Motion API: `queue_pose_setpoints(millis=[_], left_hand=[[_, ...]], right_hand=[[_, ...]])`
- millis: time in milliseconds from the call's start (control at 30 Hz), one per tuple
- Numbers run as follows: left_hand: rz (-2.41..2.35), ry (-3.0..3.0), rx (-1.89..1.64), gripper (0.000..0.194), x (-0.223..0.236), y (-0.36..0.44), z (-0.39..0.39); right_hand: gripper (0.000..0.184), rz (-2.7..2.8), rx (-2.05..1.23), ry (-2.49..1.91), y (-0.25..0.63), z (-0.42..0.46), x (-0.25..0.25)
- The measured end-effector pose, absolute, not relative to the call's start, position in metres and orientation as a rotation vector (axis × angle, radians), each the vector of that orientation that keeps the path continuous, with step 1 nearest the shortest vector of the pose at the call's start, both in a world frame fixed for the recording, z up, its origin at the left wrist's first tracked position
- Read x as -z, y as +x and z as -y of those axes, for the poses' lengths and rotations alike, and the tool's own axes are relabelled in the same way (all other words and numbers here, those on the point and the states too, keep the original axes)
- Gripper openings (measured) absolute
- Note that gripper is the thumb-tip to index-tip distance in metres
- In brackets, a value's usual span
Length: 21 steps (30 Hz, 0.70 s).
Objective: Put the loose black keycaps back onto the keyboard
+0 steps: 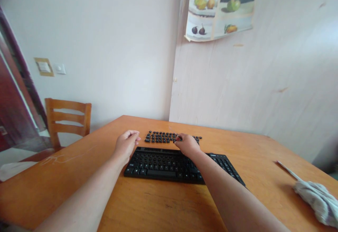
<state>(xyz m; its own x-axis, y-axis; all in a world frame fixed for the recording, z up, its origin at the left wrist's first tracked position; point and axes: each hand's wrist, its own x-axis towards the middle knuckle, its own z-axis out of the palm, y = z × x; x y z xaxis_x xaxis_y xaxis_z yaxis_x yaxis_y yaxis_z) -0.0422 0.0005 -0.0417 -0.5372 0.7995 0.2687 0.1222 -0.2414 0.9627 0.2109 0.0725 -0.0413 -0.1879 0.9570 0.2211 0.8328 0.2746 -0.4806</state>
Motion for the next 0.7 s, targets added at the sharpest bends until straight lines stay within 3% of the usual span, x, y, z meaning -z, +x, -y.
queue_pose_setpoints(millis=[700], left_hand=[[-1.535, 1.191, -1.741, 0.025, 0.048, -0.043, -0.003]], right_hand=[[0.016, 2.193, -0.304, -1.802, 0.185, -0.094, 0.047]])
